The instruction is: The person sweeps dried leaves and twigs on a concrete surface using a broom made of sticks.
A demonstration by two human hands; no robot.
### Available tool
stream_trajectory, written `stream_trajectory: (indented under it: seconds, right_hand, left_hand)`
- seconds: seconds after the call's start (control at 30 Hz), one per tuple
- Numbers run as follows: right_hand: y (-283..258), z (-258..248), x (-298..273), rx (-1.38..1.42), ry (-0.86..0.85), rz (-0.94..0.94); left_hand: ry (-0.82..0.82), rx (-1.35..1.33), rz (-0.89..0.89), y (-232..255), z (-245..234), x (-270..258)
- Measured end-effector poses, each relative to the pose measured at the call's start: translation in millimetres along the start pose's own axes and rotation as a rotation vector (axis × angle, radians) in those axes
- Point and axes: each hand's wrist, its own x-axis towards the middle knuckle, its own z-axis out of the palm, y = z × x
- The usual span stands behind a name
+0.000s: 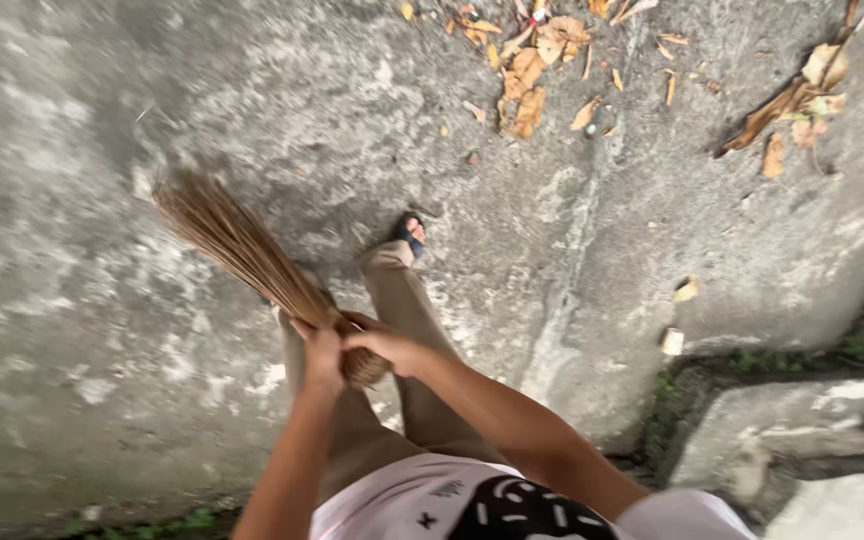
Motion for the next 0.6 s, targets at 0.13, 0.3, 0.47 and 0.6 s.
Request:
stream_trajectory:
  seconds: [0.13, 0.3, 0.47, 0.6]
  right_hand:
    - [-20, -58, -36, 0.080, 0.206, 0.361]
    - [-62, -171, -151, 0.185, 0.622, 0.036]
    - [-56, -148, -176, 0.217, 0.642, -0.334]
    - [5, -87, -173, 0.102, 0.569, -0.254]
  left_hand:
    - [-0.524, 0.030, -0.045, -45, 80, 38]
    - [-0.626, 0.643, -0.160, -69, 280, -38]
    - [-0.834, 0.317, 0.182, -81, 288, -55]
    - [-0.751, 0.205, 0.388, -132, 190, -34]
